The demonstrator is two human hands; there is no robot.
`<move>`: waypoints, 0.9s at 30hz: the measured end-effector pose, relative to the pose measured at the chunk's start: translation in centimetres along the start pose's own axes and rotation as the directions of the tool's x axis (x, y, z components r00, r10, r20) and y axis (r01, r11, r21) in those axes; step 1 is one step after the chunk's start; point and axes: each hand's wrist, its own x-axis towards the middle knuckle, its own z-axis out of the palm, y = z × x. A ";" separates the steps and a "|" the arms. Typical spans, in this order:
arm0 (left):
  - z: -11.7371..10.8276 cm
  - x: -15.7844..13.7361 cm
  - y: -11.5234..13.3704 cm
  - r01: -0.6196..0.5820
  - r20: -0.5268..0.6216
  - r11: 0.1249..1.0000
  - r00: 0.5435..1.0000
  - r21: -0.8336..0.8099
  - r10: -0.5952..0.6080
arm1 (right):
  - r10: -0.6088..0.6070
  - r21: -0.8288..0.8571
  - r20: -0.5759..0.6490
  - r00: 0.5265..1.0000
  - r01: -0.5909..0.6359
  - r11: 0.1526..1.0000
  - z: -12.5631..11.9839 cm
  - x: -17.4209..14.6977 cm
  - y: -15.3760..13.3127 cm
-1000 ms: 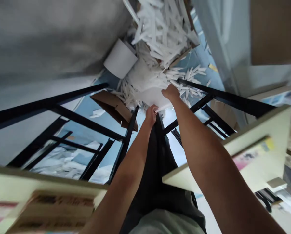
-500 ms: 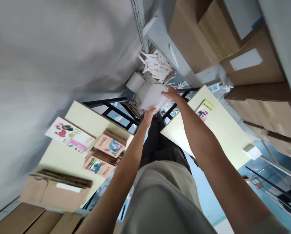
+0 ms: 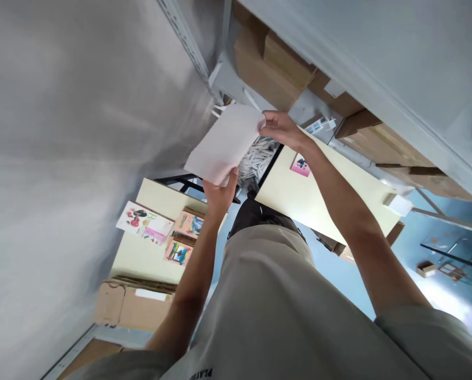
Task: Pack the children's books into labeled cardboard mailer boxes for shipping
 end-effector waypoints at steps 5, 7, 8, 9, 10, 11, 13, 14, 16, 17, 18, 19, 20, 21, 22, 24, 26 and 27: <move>0.0 -3.5 6.0 -0.294 0.017 0.954 0.955 -0.058 0.295 | -0.173 0.063 0.046 0.984 0.170 0.983 -7.1 -7.2 -2.0; 0.3 -4.9 7.5 -0.375 0.045 0.925 0.925 -0.056 0.378 | -0.240 0.089 0.019 0.971 0.237 0.967 -9.8 -9.9 -1.9; 0.5 -5.5 8.1 -0.414 0.062 0.909 0.907 -0.046 0.416 | -0.274 0.102 0.006 0.962 0.272 0.957 -11.0 -11.0 -1.5; 0.9 -6.1 8.7 -0.454 0.084 0.891 0.887 -0.028 0.455 | -0.292 0.110 -0.011 0.956 0.292 0.950 -12.2 -12.1 -0.9; 1.4 -6.7 9.3 -0.497 0.112 0.868 0.862 -0.010 0.495 | -0.288 0.109 -0.036 0.957 0.290 0.951 -13.3 -13.0 0.0; 2.2 -7.3 9.9 -0.542 0.148 0.841 0.832 0.004 0.535 | -0.265 0.103 -0.066 0.962 0.271 0.957 -14.3 -13.8 1.1; 4.3 -8.6 11.0 -0.629 0.252 0.778 0.754 0.005 0.607 | -0.208 0.097 -0.131 0.969 0.221 0.970 -16.1 -15.1 3.9; 5.7 -9.3 11.4 -0.665 0.313 0.746 0.707 -0.007 0.634 | -0.204 0.107 -0.157 0.966 0.222 0.969 -16.8 -15.7 5.6; 9.0 -10.9 12.0 -0.720 0.429 0.693 0.614 -0.041 0.663 | -0.239 0.149 -0.210 0.948 0.273 0.950 -18.2 -16.9 9.3; 10.7 -11.7 11.9 -0.736 0.478 0.675 0.575 -0.050 0.664 | -0.239 0.165 -0.242 0.940 0.283 0.945 -18.8 -17.6 11.2; 12.5 -12.6 11.6 -0.748 0.519 0.661 0.544 -0.056 0.660 | -0.209 0.173 -0.280 0.937 0.263 0.949 -19.4 -18.4 13.2; 14.3 -13.4 11.1 -0.755 0.556 0.653 0.519 -0.058 0.649 | -0.152 0.178 -0.315 0.937 0.216 0.960 -19.9 -19.3 15.3; 16.1 -14.3 10.3 -0.759 0.591 0.648 0.497 -0.058 0.635 | -0.084 0.187 -0.343 0.936 0.155 0.970 -20.4 -20.2 17.5; 17.8 -15.1 9.4 -0.766 0.623 0.641 0.477 -0.051 0.620 | -0.030 0.207 -0.357 0.934 0.110 0.972 -20.7 -21.2 19.7; 19.4 -15.9 8.3 -0.781 0.653 0.624 0.452 -0.040 0.608 | -0.010 0.243 -0.357 0.934 0.103 0.965 -21.0 -22.2 22.1; 22.5 -17.5 6.1 -0.832 0.705 0.554 0.392 -0.003 0.591 | -0.048 0.339 -0.345 0.937 0.172 0.925 -21.2 -24.1 26.8; 25.3 -19.0 4.0 -0.886 0.755 0.462 0.326 0.034 0.569 | -0.079 0.405 -0.352 0.933 0.228 0.886 -20.7 -25.6 31.4; 26.6 -19.9 3.1 -0.904 0.780 0.425 0.298 0.045 0.551 | -0.068 0.415 -0.366 0.928 0.228 0.881 -20.3 -26.0 33.5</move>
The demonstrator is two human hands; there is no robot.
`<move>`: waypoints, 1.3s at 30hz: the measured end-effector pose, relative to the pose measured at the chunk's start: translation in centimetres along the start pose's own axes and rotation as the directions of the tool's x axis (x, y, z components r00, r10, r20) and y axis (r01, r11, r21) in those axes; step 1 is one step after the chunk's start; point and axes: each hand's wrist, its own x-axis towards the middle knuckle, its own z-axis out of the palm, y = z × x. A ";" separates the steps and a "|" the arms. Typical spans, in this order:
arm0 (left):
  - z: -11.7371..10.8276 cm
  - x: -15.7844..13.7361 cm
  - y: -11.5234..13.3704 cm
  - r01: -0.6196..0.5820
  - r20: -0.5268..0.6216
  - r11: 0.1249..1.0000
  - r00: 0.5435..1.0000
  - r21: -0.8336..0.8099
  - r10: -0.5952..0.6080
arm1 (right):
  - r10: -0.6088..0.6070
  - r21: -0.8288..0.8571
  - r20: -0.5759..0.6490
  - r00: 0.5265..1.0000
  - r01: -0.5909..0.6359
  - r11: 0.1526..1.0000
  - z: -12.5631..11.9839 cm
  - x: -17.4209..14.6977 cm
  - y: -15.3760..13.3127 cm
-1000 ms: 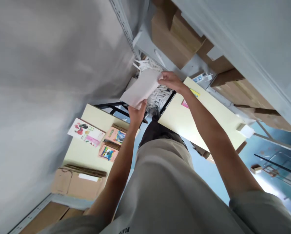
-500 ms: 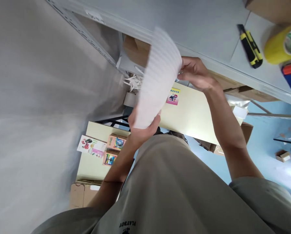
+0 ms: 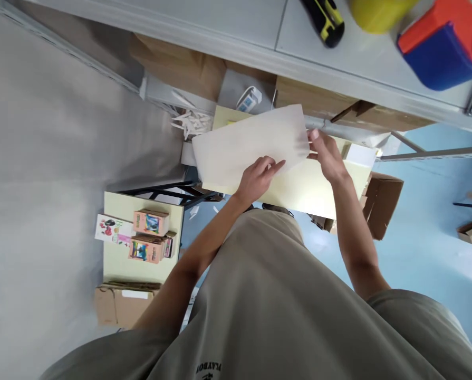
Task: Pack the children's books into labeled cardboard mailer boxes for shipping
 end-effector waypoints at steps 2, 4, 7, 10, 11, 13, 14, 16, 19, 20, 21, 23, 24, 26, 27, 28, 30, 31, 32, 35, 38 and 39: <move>3.1 0.3 1.1 -0.023 0.084 0.999 0.996 0.032 0.020 | 0.022 -0.035 -0.071 0.997 -0.025 0.999 -1.1 -1.0 3.9; 5.4 0.4 2.2 -0.031 0.196 1.000 0.980 0.001 0.030 | 0.048 -0.074 -0.150 0.988 -0.059 0.995 -2.0 -1.6 7.8; 7.3 -0.1 2.5 0.007 0.335 0.993 0.942 -0.114 0.032 | 0.157 -0.054 -0.230 0.960 -0.173 0.983 -3.3 -2.3 13.3; 7.0 -0.9 -0.7 0.194 0.339 0.970 0.931 -0.148 -0.135 | 0.306 -0.045 -0.245 0.920 -0.326 0.944 -4.4 -3.0 17.7; 6.6 -1.2 -2.5 0.294 0.318 0.948 0.916 -0.122 -0.243 | 0.342 -0.070 -0.242 0.908 -0.368 0.927 -4.5 -3.2 18.8; 5.8 -1.8 -6.3 0.495 0.279 0.869 0.837 -0.024 -0.470 | 0.398 -0.163 -0.259 0.880 -0.446 0.880 -4.1 -3.5 20.5; 5.6 -2.1 -8.1 0.577 0.275 0.816 0.779 0.035 -0.563 | 0.420 -0.222 -0.284 0.862 -0.485 0.846 -3.7 -3.6 21.1; 5.4 -2.9 -11.0 0.694 0.285 0.708 0.657 0.130 -0.697 | 0.448 -0.337 -0.357 0.820 -0.560 0.757 -2.3 -3.7 22.0; 6.0 -4.5 -13.0 0.766 0.306 0.616 0.551 0.183 -0.776 | 0.441 -0.457 -0.445 0.780 -0.621 0.637 0.0 -3.8 22.9; 6.2 -5.0 -13.2 0.771 0.307 0.609 0.544 0.184 -0.781 | 0.433 -0.488 -0.459 0.776 -0.628 0.607 0.6 -4.0 23.2; 6.5 -5.4 -13.2 0.771 0.306 0.610 0.545 0.184 -0.781 | 0.424 -0.515 -0.468 0.775 -0.629 0.582 1.0 -4.1 23.5; 6.9 -6.2 -13.1 0.762 0.304 0.621 0.557 0.185 -0.773 | 0.416 -0.558 -0.466 0.781 -0.624 0.547 1.3 -4.5 24.1; 7.0 -6.5 -13.1 0.756 0.307 0.628 0.562 0.187 -0.768 | 0.415 -0.571 -0.463 0.783 -0.622 0.536 1.3 -4.8 24.3; 7.1 -6.9 -13.0 0.747 0.318 0.639 0.569 0.186 -0.758 | 0.407 -0.580 -0.470 0.783 -0.622 0.526 0.9 -5.3 24.6; 7.2 -7.0 -13.1 0.744 0.321 0.642 0.571 0.186 -0.755 | 0.383 -0.582 -0.487 0.785 -0.618 0.529 0.7 -5.6 24.7; 7.3 -7.1 -13.1 0.743 0.323 0.644 0.572 0.186 -0.754 | 0.337 -0.588 -0.509 0.792 -0.606 0.537 0.6 -5.8 24.7; 7.4 -7.1 -13.1 0.743 0.320 0.642 0.572 0.189 -0.755 | 0.202 -0.621 -0.529 0.824 -0.538 0.570 0.8 -6.2 24.5; 7.5 -7.1 -13.2 0.744 0.319 0.641 0.570 0.191 -0.757 | 0.142 -0.646 -0.505 0.852 -0.481 0.592 1.2 -6.3 24.4; 7.5 -7.2 -13.3 0.745 0.319 0.639 0.568 0.192 -0.758 | 0.104 -0.670 -0.453 0.885 -0.415 0.616 1.7 -6.4 24.3; 7.3 -7.3 -13.9 0.746 0.322 0.644 0.575 0.170 -0.752 | 0.127 -0.699 -0.238 0.963 -0.261 0.666 3.8 -6.2 24.2; 6.4 -7.6 -14.9 0.726 0.343 0.676 0.608 0.124 -0.716 | 0.211 -0.696 -0.172 0.962 -0.270 0.666 5.0 -6.2 24.4; 6.0 -7.8 -15.3 0.714 0.348 0.691 0.623 0.112 -0.700 | 0.229 -0.689 -0.184 0.956 -0.292 0.664 5.0 -6.2 24.4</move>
